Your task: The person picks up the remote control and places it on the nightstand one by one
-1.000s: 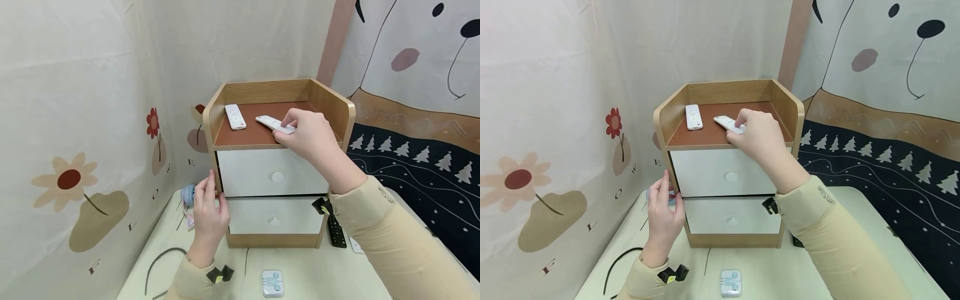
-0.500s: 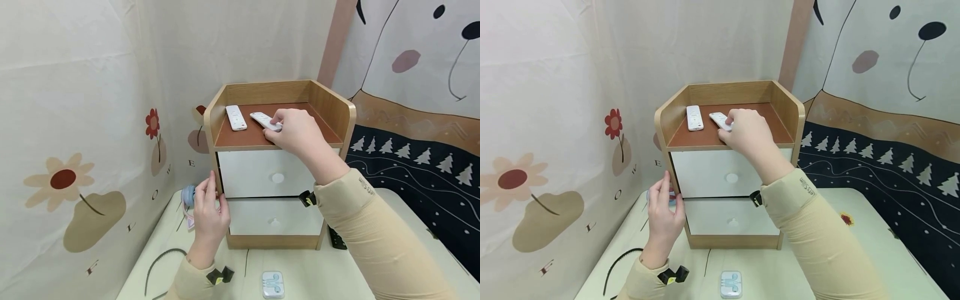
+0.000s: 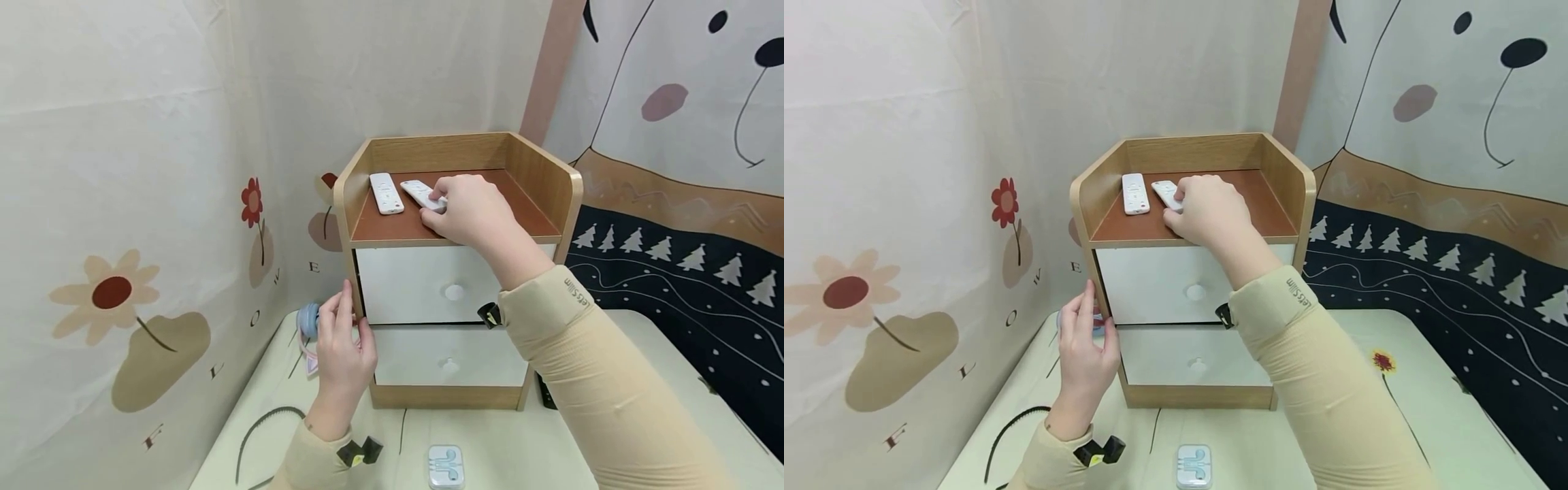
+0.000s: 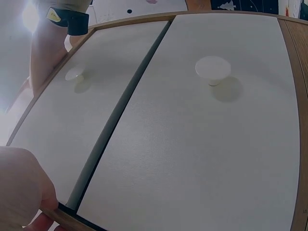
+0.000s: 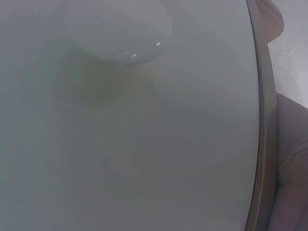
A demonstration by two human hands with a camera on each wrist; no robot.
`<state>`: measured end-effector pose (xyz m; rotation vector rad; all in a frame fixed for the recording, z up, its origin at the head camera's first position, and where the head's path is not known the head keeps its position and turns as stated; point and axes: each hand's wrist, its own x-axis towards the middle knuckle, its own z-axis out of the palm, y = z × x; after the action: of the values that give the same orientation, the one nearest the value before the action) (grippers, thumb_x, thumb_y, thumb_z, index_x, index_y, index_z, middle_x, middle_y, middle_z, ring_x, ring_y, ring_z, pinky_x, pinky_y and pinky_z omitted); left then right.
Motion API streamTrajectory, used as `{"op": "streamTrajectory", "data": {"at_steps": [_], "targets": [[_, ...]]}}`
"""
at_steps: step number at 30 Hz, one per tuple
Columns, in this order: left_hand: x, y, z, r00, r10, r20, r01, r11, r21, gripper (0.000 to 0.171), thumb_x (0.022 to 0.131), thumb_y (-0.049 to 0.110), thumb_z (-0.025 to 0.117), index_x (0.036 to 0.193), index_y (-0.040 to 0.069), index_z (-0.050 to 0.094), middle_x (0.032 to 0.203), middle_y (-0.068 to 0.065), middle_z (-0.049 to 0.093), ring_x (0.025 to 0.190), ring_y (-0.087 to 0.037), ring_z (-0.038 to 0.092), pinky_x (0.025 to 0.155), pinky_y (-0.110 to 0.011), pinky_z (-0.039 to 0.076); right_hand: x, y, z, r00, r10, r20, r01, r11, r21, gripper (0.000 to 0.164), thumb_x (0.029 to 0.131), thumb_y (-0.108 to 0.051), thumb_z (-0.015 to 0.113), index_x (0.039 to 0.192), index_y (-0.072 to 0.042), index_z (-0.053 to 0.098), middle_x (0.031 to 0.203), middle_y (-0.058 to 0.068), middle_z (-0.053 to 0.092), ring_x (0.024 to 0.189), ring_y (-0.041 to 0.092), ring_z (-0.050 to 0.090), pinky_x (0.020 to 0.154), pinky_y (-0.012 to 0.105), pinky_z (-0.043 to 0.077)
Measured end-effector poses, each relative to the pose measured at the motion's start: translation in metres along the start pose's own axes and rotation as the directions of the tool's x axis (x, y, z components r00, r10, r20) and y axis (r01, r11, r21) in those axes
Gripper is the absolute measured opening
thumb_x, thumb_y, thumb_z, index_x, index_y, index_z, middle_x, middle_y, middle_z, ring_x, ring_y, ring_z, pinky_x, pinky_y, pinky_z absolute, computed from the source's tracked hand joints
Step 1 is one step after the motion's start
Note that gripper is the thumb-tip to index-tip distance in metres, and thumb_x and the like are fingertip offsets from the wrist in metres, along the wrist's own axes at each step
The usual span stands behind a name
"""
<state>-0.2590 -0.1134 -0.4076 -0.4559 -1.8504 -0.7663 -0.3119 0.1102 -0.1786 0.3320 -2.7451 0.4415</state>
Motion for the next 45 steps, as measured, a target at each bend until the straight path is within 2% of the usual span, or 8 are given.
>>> {"op": "streamTrajectory", "data": {"at_steps": [6,11,14,23,28,37,45], "targets": [[0.000,0.000,-0.001,1.000,0.001,-0.005,-0.001,1.000,-0.007,0.075,0.090,-0.017,0.068,0.161,-0.009,0.047,0.132,-0.030,0.058,0.101,-0.035,0.066,0.077,-0.046,0.068,0.001,0.001,0.001,1.000,0.001,0.024,-0.001,1.000,-0.002,0.039,0.100,-0.038,0.062,0.133,-0.021,0.075,0.125,0.010,0.076,0.110,0.034,0.068,0.087,0.052,0.059],[0.001,0.002,0.002,1.000,0.005,-0.010,-0.005,1.000,-0.022,0.076,0.089,-0.017,0.069,0.161,-0.008,0.048,0.131,-0.029,0.059,0.101,-0.034,0.066,0.075,-0.046,0.068,0.002,0.007,-0.001,0.998,-0.003,0.065,0.001,1.000,0.028,0.046,0.104,-0.043,0.063,0.147,-0.027,0.071,0.143,0.009,0.073,0.130,0.033,0.066,0.102,0.057,0.057],[0.002,0.003,0.003,1.000,0.003,-0.010,-0.003,1.000,-0.026,0.075,0.089,-0.017,0.069,0.161,-0.007,0.048,0.131,-0.028,0.059,0.101,-0.033,0.066,0.074,-0.047,0.068,0.003,0.011,-0.002,0.995,-0.023,0.098,0.020,0.999,0.041,0.051,0.106,-0.042,0.061,0.155,-0.029,0.065,0.148,0.009,0.070,0.137,0.032,0.063,0.109,0.057,0.054],[0.003,0.004,0.003,1.000,-0.004,-0.006,0.004,1.000,-0.023,0.074,0.090,-0.015,0.069,0.161,-0.007,0.048,0.131,-0.028,0.059,0.101,-0.033,0.065,0.075,-0.046,0.067,0.003,0.011,-0.006,0.984,-0.025,0.176,0.019,0.999,0.034,0.057,0.110,-0.042,0.055,0.166,-0.035,0.051,0.168,0.008,0.049,0.147,0.036,0.055,0.118,0.058,0.048],[0.002,0.005,0.003,1.000,-0.010,0.001,0.010,1.000,-0.029,0.075,0.090,-0.016,0.070,0.161,-0.007,0.048,0.132,-0.028,0.059,0.103,-0.033,0.065,0.075,-0.049,0.067,0.003,0.010,-0.007,0.980,-0.018,0.200,0.016,1.000,0.011,0.059,0.111,-0.043,0.052,0.169,-0.038,0.045,0.171,0.008,0.045,0.154,0.039,0.050,0.121,0.061,0.046],[0.002,0.007,0.002,1.000,-0.007,0.001,0.007,1.000,-0.031,0.075,0.090,-0.016,0.070,0.161,-0.007,0.048,0.132,-0.027,0.059,0.100,-0.032,0.066,0.074,-0.047,0.067,-0.001,0.011,-0.008,0.985,-0.032,0.169,0.028,0.999,0.025,0.061,0.110,-0.042,0.055,0.170,-0.037,0.043,0.170,0.008,0.048,0.154,0.039,0.048,0.125,0.060,0.043],[0.003,0.005,0.000,1.000,0.003,-0.002,-0.003,1.000,-0.027,0.074,0.090,-0.016,0.069,0.161,-0.007,0.048,0.131,-0.028,0.059,0.100,-0.033,0.066,0.075,-0.045,0.068,-0.005,0.009,-0.005,0.997,-0.034,0.072,0.028,0.996,0.080,0.053,0.107,-0.041,0.063,0.159,-0.029,0.059,0.157,0.008,0.060,0.144,0.032,0.057,0.120,0.055,0.047]]}}
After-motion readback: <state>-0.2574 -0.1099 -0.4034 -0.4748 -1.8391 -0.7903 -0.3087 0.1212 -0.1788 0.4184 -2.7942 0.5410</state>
